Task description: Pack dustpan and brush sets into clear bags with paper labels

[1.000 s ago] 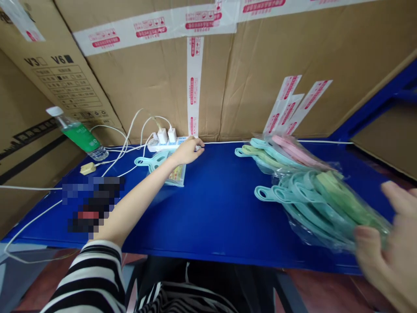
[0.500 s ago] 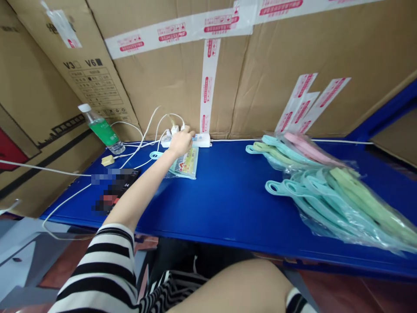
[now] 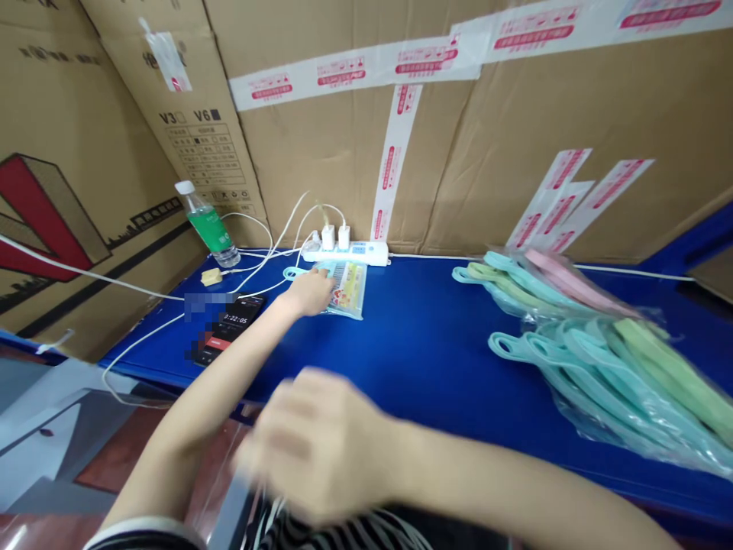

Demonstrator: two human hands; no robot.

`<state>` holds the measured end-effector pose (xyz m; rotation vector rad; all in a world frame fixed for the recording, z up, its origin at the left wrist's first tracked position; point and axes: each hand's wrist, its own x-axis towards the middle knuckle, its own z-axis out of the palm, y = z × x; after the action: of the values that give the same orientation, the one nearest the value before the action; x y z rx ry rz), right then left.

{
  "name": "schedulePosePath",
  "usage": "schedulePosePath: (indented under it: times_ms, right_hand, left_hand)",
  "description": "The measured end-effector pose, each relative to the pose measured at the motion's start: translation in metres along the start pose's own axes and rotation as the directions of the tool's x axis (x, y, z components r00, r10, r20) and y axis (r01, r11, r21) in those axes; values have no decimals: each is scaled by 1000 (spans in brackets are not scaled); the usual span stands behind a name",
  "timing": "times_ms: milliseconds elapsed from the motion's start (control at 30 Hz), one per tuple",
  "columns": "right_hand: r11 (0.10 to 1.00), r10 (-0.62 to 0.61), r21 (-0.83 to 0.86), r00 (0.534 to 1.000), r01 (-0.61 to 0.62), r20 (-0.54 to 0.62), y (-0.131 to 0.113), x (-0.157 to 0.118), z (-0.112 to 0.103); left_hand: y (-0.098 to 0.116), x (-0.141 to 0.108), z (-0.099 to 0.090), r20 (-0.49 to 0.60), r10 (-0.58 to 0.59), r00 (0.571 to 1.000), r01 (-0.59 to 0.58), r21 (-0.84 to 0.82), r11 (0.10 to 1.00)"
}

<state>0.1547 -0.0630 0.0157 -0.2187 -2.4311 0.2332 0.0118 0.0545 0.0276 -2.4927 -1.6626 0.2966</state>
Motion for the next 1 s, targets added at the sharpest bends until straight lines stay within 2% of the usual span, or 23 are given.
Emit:
schedulePosePath:
  times_ms: [67,133,200,300,400,500,700,867,1000]
  right_hand:
    - [973,224,-69,974,-222,20,29,0,-11]
    - [887,448,-139,893,-441,28,63,-2,-20]
    - [789,603,-189,796,-585,55,93,-5,-24]
    - [699,713,-226,687,-679,139,118,-6,-17]
    - [665,747,-236,637,-709,190,123,-5,-7]
    - [637,770,-250,614,-729,173,123,-8,-6]
    - [597,797,-312,592,-739,121,128,-37,-20]
    - [620,764,-349,642,-703,64,122,-43,-22]
    - [656,736,-307,675,-690,55,127,-43,-21]
  left_hand:
    - [2,-14,2,22,13,1000,-13,3,1000]
    - [3,-21,1,29,31,999,-31,-2,1000]
    - [3,-21,-2,31,43,999,-42,-8,999]
    - [3,-15,-5,35,49,998,-48,-9,999]
    - [4,-13,-4,19,42,999,-42,-4,999]
    - [4,-16,0,0,34,999,-34,10,999]
    - [7,-24,4,13,37,999,-37,32,999]
    - [15,-30,4,32,71,997,-71,24,997]
    - [18,-30,8,20,199,980,-200,20,980]
